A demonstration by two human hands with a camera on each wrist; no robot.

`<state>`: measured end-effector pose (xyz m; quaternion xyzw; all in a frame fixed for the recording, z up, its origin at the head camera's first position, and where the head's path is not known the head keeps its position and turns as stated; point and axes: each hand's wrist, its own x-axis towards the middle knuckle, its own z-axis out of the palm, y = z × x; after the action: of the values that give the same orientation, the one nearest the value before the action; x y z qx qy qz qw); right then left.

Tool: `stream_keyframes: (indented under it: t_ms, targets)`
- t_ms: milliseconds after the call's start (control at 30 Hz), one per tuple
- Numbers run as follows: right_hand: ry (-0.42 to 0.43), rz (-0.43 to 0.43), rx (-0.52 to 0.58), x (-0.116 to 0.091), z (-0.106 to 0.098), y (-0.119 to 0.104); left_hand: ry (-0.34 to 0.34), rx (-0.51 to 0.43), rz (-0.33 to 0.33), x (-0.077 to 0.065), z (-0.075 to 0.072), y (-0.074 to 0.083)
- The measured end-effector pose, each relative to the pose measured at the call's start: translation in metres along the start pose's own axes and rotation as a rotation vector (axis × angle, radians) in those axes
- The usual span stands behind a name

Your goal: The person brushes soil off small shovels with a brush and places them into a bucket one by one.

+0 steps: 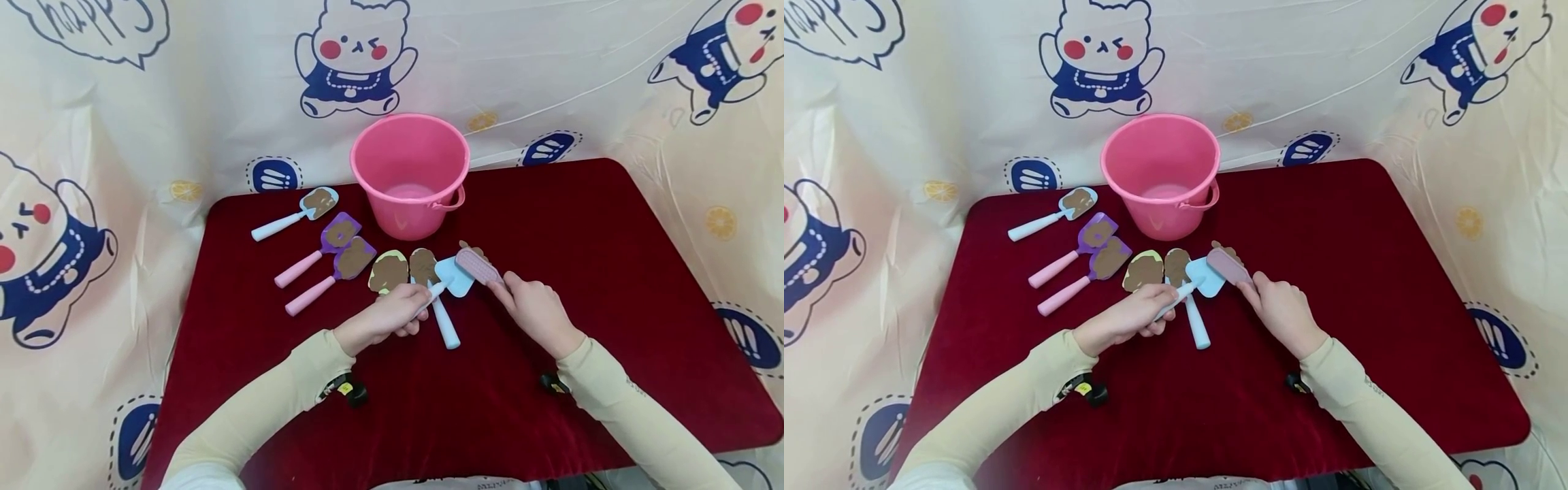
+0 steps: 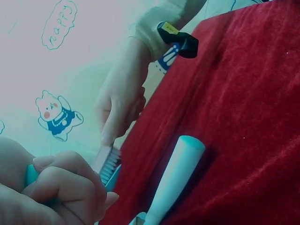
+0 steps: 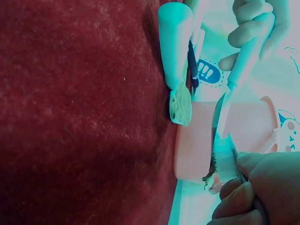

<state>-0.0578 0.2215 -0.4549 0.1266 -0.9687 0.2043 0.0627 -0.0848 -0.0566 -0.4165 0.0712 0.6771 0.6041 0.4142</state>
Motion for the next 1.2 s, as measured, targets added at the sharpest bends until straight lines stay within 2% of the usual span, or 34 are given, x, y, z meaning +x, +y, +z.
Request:
stream_keyframes:
  t_ms: [333, 600, 733, 933, 1067, 1200]
  targets:
    - [0.036, -0.006, -0.009, 0.001, -0.003, 0.004, 0.014, -0.029, -0.001, -0.001, 0.001, -0.001]
    - [0.058, 0.036, 0.014, -0.001, -0.008, 0.008, -0.013, -0.06, -0.014, -0.001, -0.002, -0.002]
    - [0.063, 0.081, 0.05, 0.0, -0.012, 0.014, -0.007, -0.034, -0.005, -0.001, -0.004, -0.003]
    - [-0.032, 0.219, 0.222, 0.001, -0.018, 0.019, -0.002, 0.006, 0.014, -0.002, -0.004, -0.005]
    - [-0.06, 0.226, 0.262, 0.001, -0.02, 0.018, 0.007, 0.046, 0.02, -0.003, -0.002, -0.004]
    - [-0.05, 0.203, 0.257, 0.0, -0.022, 0.013, 0.049, 0.097, 0.039, -0.003, 0.0, -0.005]
